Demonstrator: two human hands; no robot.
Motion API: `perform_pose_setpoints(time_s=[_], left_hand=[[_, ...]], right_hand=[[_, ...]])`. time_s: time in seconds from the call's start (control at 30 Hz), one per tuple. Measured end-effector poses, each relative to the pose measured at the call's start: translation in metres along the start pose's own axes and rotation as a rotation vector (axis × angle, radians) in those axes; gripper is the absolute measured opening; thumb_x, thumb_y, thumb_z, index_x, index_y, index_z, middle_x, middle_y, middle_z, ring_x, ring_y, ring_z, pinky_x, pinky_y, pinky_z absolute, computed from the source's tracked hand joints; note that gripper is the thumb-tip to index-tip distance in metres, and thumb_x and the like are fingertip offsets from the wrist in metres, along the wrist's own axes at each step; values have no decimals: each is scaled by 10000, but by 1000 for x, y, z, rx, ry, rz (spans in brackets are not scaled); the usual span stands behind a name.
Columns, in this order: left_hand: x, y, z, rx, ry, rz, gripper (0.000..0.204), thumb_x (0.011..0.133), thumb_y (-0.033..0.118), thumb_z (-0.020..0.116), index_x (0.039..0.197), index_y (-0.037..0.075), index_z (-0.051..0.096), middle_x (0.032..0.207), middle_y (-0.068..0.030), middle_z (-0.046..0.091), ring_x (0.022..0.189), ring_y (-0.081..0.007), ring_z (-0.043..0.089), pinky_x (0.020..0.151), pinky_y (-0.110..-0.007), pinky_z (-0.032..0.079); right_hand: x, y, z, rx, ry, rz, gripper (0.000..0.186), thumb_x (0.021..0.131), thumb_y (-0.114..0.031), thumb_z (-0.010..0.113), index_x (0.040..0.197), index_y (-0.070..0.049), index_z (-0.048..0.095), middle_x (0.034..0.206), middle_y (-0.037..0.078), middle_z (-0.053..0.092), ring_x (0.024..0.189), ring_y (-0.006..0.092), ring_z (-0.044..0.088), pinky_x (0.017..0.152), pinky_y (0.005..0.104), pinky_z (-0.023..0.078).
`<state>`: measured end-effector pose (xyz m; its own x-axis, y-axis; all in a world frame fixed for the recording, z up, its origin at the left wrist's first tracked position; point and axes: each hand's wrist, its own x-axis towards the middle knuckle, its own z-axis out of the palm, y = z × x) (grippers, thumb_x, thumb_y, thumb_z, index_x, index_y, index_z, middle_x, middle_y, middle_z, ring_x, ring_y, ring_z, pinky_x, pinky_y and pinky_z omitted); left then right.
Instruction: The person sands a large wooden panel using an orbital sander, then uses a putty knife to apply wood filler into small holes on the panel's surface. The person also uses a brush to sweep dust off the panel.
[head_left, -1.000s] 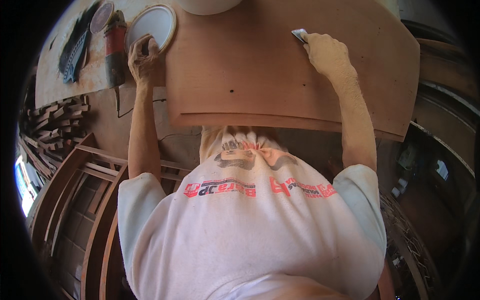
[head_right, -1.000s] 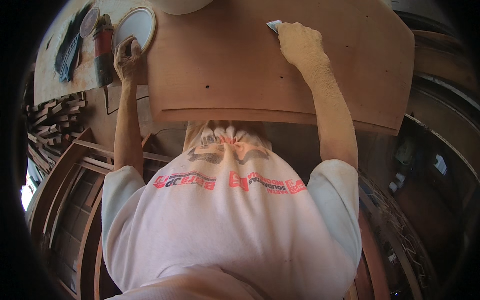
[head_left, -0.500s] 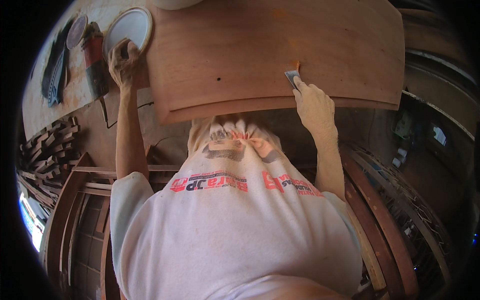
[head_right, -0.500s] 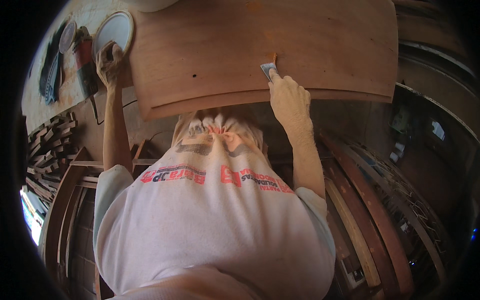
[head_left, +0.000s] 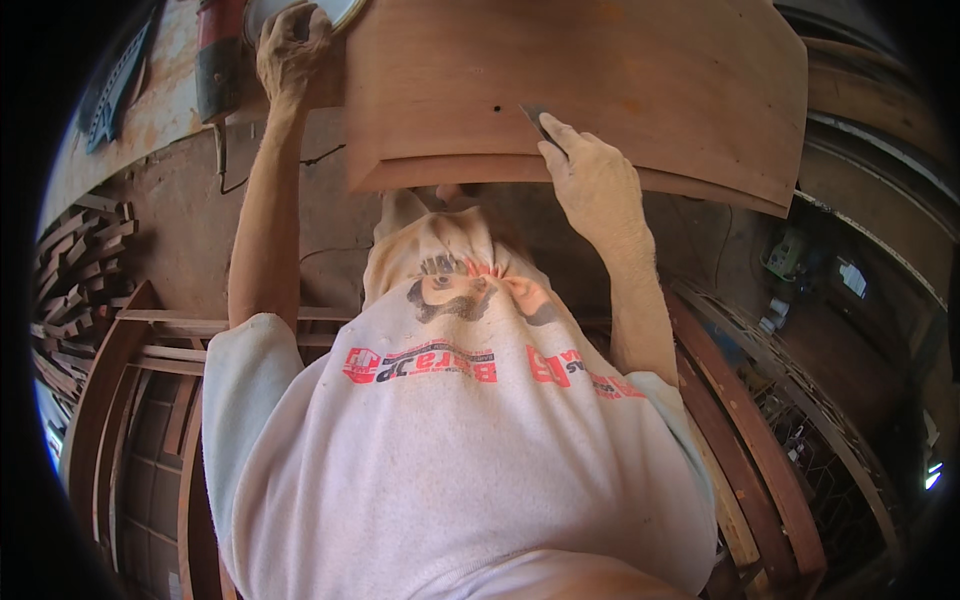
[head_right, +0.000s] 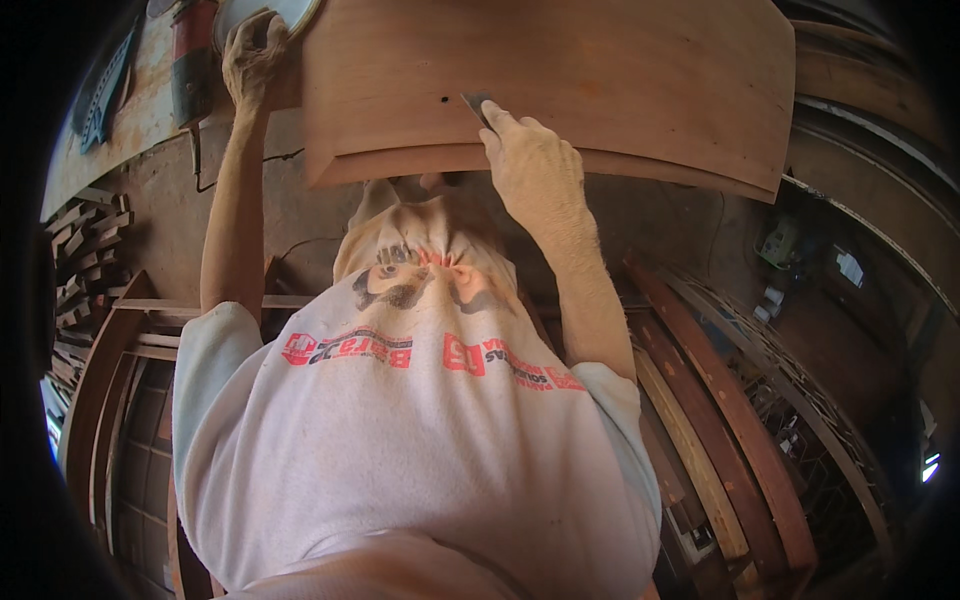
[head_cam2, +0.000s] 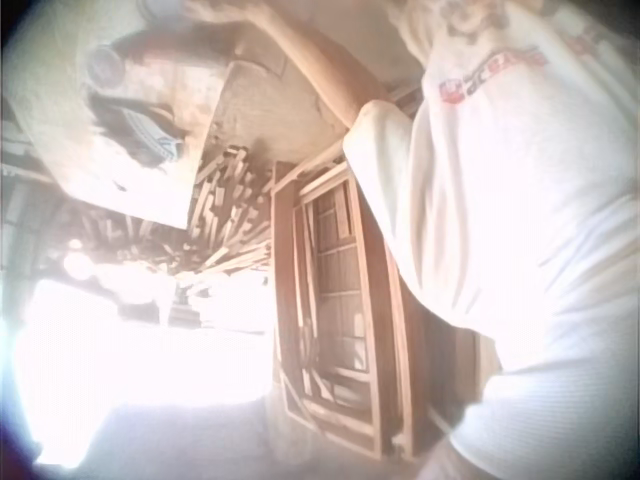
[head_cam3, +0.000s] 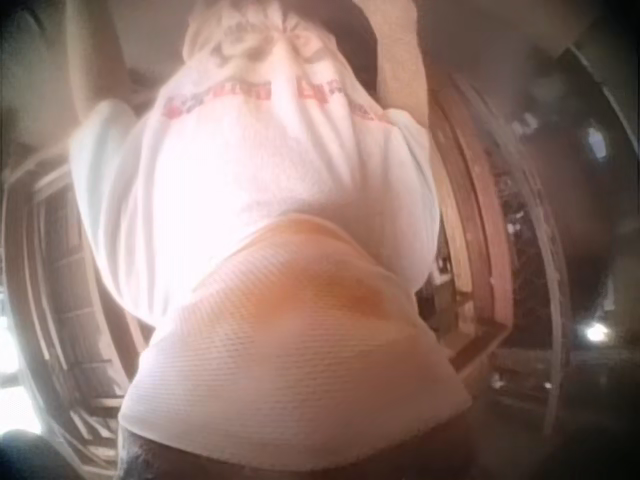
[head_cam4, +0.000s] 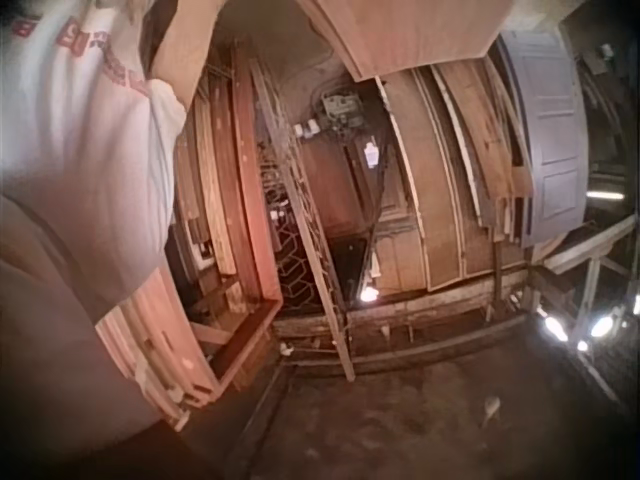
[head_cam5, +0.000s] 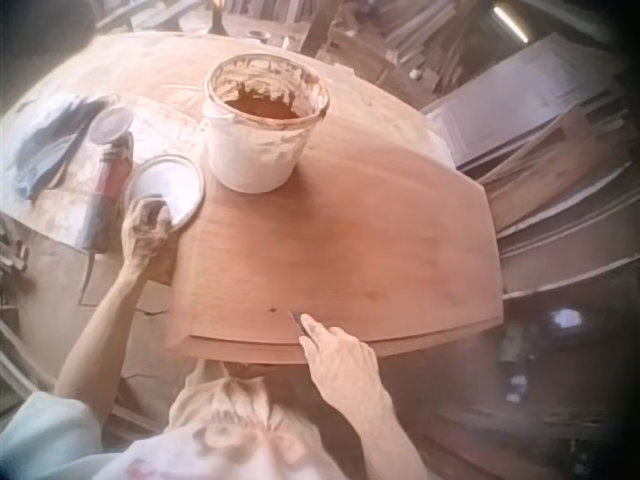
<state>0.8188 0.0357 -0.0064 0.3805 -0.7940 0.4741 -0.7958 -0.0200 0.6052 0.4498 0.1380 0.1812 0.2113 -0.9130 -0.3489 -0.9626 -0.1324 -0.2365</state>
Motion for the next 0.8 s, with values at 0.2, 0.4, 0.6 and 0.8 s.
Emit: perform_pose_setpoints(time_s=[0.2,0.4,0.6,0.8], left_hand=[[-3,16,-3,-110,94,86,162,942,182,715,1048,59,720,1053,-149,697,977,-325,700,864,-415,553],[-3,22,-5,-152,26,-34,162,942,185,710,1045,60,713,1092,-145,702,968,-333,699,861,-426,558],[-3,19,-6,-148,37,-16,164,940,183,711,1040,53,710,1118,-168,709,1002,-348,699,882,-437,558],[1,25,-8,-202,37,-14,177,946,188,702,1041,40,707,1109,-183,714,994,-358,698,879,-445,556]], right_hand=[[-7,-33,33,-69,-45,-12,433,1050,-287,605,1442,-103,621,998,197,724,934,420,713,832,520,561],[-4,-37,45,-73,-43,-49,430,1073,-280,570,1449,-74,599,1022,204,736,945,403,741,842,528,582],[-4,-36,37,16,32,35,417,1066,-266,579,1415,-40,616,1015,231,737,965,418,727,853,529,566],[-1,-42,68,9,116,16,428,1068,-288,582,1416,-41,616,1012,229,736,973,421,726,860,534,565]])
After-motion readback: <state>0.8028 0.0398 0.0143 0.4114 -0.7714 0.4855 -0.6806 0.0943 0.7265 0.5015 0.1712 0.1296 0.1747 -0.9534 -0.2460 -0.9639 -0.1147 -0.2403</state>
